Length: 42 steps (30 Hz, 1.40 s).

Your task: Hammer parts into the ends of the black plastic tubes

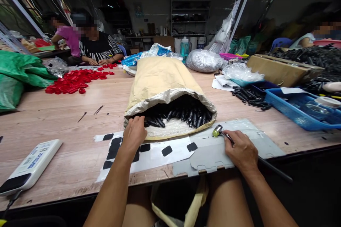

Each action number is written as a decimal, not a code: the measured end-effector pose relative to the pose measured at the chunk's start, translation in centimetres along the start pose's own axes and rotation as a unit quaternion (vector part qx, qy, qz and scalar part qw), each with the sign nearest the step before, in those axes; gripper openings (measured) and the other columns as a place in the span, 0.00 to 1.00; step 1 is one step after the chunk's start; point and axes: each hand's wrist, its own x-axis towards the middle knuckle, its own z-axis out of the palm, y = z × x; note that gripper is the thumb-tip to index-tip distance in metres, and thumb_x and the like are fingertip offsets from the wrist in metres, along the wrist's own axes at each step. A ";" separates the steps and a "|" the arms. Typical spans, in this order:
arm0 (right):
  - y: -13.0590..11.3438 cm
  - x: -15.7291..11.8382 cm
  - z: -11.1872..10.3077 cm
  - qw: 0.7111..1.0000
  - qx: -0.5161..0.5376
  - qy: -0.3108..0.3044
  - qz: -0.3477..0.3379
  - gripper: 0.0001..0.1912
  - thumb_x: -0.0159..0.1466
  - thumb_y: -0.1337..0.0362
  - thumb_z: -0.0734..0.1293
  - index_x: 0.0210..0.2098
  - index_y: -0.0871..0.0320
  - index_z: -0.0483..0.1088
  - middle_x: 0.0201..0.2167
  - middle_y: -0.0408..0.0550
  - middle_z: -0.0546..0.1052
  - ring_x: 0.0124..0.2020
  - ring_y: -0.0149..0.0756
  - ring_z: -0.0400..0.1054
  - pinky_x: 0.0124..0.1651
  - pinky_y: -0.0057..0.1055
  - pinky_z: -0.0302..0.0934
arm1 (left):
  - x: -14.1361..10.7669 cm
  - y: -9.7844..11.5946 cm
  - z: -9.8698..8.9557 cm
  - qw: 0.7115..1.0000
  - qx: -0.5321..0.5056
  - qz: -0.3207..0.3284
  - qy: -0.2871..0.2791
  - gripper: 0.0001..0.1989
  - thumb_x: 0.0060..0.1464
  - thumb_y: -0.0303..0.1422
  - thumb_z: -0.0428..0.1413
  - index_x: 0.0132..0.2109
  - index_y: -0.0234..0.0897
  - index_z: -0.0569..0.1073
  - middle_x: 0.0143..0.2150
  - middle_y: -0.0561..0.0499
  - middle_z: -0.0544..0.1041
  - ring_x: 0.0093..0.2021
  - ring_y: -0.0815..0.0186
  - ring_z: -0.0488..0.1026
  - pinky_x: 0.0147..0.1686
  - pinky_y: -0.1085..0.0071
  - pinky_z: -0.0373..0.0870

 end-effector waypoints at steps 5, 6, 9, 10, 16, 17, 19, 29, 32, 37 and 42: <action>-0.1 0.1 -0.1 1.000 0.003 -0.003 0.002 0.12 0.64 0.67 0.65 0.46 0.53 0.76 0.37 0.45 0.77 0.39 0.40 0.68 0.43 0.33 0.57 | 1.1 -0.9 1.4 0.999 0.040 -0.023 -0.012 0.16 0.58 0.22 0.48 0.47 0.32 0.78 0.49 0.37 0.77 0.55 0.42 0.67 0.47 0.55 0.69; -0.2 0.1 -0.2 1.000 0.003 -0.005 0.004 0.13 0.64 0.67 0.65 0.46 0.53 0.76 0.37 0.46 0.77 0.39 0.40 0.68 0.43 0.33 0.57 | 0.7 -0.8 1.1 0.999 0.032 -0.016 -0.006 0.14 0.58 0.24 0.50 0.46 0.33 0.78 0.49 0.38 0.77 0.54 0.43 0.67 0.47 0.54 0.69; -0.2 0.1 -0.2 1.000 0.004 -0.010 0.010 0.13 0.64 0.67 0.65 0.46 0.53 0.76 0.37 0.46 0.77 0.40 0.40 0.67 0.42 0.33 0.56 | -1.2 0.1 0.2 0.998 -0.027 0.035 0.043 0.11 0.60 0.29 0.55 0.48 0.35 0.77 0.46 0.41 0.78 0.52 0.47 0.67 0.50 0.55 0.68; -0.2 0.1 -0.2 1.000 0.005 -0.010 0.010 0.13 0.64 0.67 0.65 0.46 0.54 0.76 0.37 0.46 0.77 0.40 0.40 0.67 0.43 0.33 0.56 | -2.0 0.8 -0.1 0.995 -0.059 0.061 0.060 0.11 0.60 0.30 0.55 0.49 0.35 0.77 0.45 0.43 0.78 0.50 0.49 0.67 0.50 0.56 0.68; -0.3 0.1 -0.2 1.000 0.000 -0.005 0.010 0.12 0.64 0.67 0.65 0.46 0.53 0.76 0.37 0.46 0.77 0.39 0.40 0.67 0.42 0.34 0.57 | -6.0 5.7 2.0 0.940 -0.256 0.225 -0.029 0.07 0.59 0.30 0.60 0.45 0.41 0.77 0.42 0.49 0.77 0.47 0.56 0.68 0.48 0.60 0.66; -0.3 0.1 -0.2 1.000 0.001 -0.006 0.009 0.12 0.64 0.67 0.65 0.46 0.53 0.76 0.37 0.46 0.77 0.39 0.40 0.67 0.42 0.34 0.58 | -6.3 6.1 2.8 0.933 -0.273 0.230 -0.040 0.07 0.58 0.29 0.60 0.45 0.41 0.77 0.42 0.49 0.76 0.47 0.57 0.68 0.48 0.60 0.66; -0.2 0.1 -0.2 1.000 0.003 -0.009 0.007 0.12 0.64 0.67 0.65 0.46 0.53 0.76 0.37 0.46 0.77 0.39 0.40 0.67 0.43 0.34 0.58 | -6.4 6.4 4.1 0.924 -0.309 0.219 -0.040 0.08 0.58 0.29 0.60 0.46 0.41 0.78 0.41 0.49 0.75 0.46 0.57 0.68 0.48 0.61 0.65; -3.5 0.3 -2.7 0.990 0.131 0.045 -0.010 0.15 0.69 0.68 0.62 0.52 0.55 0.73 0.42 0.50 0.78 0.46 0.42 0.71 0.51 0.38 0.65 | -6.0 6.1 4.8 0.900 -0.394 0.181 -0.039 0.08 0.51 0.27 0.62 0.40 0.40 0.78 0.37 0.51 0.75 0.43 0.59 0.68 0.44 0.63 0.64; -7.6 0.2 -4.3 0.961 0.272 0.004 -0.047 0.16 0.69 0.69 0.62 0.54 0.55 0.72 0.44 0.50 0.77 0.46 0.39 0.72 0.51 0.36 0.67 | -6.0 6.1 4.9 0.897 -0.404 0.175 -0.039 0.08 0.50 0.26 0.63 0.39 0.40 0.79 0.36 0.51 0.75 0.43 0.59 0.68 0.44 0.63 0.64; -12.6 -0.6 -5.4 0.928 0.359 -0.054 -0.083 0.18 0.70 0.72 0.61 0.57 0.54 0.71 0.43 0.50 0.77 0.45 0.38 0.72 0.50 0.36 0.68 | -6.0 5.8 5.2 0.894 -0.412 0.173 -0.039 0.07 0.51 0.27 0.63 0.39 0.41 0.81 0.35 0.51 0.73 0.44 0.59 0.68 0.46 0.63 0.64; -13.9 -1.7 -4.7 0.929 0.354 -0.059 -0.088 0.21 0.70 0.72 0.60 0.59 0.52 0.70 0.42 0.51 0.76 0.45 0.39 0.71 0.49 0.38 0.68 | -6.0 5.8 5.0 0.894 -0.409 0.180 -0.038 0.07 0.53 0.29 0.62 0.39 0.42 0.82 0.36 0.50 0.73 0.44 0.59 0.68 0.47 0.63 0.65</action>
